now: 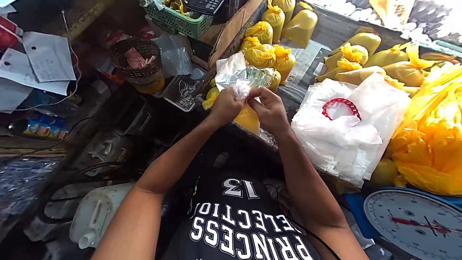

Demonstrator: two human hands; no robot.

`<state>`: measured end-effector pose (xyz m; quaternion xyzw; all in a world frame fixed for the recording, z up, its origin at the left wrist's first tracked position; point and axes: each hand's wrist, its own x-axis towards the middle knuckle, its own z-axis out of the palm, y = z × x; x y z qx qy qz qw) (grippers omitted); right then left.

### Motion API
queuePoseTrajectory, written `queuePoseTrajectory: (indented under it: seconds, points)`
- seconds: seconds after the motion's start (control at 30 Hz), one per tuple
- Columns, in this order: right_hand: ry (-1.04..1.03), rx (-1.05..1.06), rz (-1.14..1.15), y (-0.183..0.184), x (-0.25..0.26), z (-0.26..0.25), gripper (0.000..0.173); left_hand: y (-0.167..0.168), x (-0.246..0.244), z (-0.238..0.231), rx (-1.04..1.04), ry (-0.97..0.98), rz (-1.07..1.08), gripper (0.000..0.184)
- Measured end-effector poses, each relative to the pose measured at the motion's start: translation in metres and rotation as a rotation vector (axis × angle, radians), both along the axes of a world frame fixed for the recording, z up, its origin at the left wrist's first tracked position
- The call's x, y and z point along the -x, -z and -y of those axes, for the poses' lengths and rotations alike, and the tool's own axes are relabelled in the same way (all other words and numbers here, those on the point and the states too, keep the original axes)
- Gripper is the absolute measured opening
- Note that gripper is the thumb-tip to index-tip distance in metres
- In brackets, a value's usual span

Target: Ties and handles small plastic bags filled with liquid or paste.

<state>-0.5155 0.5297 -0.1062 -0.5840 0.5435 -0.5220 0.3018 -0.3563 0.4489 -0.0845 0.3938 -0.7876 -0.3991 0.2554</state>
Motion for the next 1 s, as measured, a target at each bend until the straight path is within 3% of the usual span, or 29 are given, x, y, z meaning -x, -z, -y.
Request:
queuePoseTrajectory:
  seconds: [0.1,0.13,0.17,0.2,0.3,0.37,0.4,0.47,0.53,0.6,0.77,1.0]
  points:
    - [-0.107,-0.170,0.262,-0.001,0.012,-0.001,0.013,0.006,-0.011,-0.008,0.653,0.105,0.211,0.023]
    - [-0.119,-0.201,0.290,0.002,0.015,0.000,0.014,0.014,-0.014,-0.008,0.710,0.112,0.189,0.024]
    - [-0.112,-0.194,0.261,0.009,0.017,0.001,0.015,0.023,-0.016,-0.011,0.617,0.093,0.145,0.022]
    - [-0.088,-0.167,0.163,0.018,0.020,0.003,0.015,0.031,-0.016,-0.016,0.389,0.048,0.077,0.022]
    - [0.045,-0.182,-0.238,0.033,0.010,-0.004,0.032,0.048,-0.016,-0.022,-0.618,-0.135,-0.179,0.011]
    - [0.066,-0.222,-0.493,0.031,-0.009,-0.018,0.047,0.047,-0.020,-0.017,-0.940,-0.166,-0.257,0.016]
    - [0.065,-0.204,-0.611,0.027,-0.020,-0.025,0.045,0.043,-0.022,-0.015,-0.936,-0.152,-0.231,0.018]
    - [0.075,-0.095,-0.758,0.023,-0.033,-0.029,0.034,0.033,-0.027,-0.007,-0.666,-0.107,-0.086,0.025]
    - [0.051,0.032,-0.783,0.019,-0.038,-0.027,0.040,0.024,-0.031,0.005,-0.262,-0.114,0.093,0.035]
    - [0.036,0.101,-0.729,0.019,-0.042,-0.028,0.049,0.020,-0.030,0.014,-0.116,-0.161,0.121,0.036]
    - [0.171,0.216,-0.666,0.041,-0.057,-0.028,0.049,0.021,-0.014,0.034,-0.776,-0.320,-0.502,0.042]
    - [0.258,0.358,-0.627,0.076,-0.062,-0.054,0.044,0.042,0.002,0.046,-1.098,-0.522,-0.703,0.033]
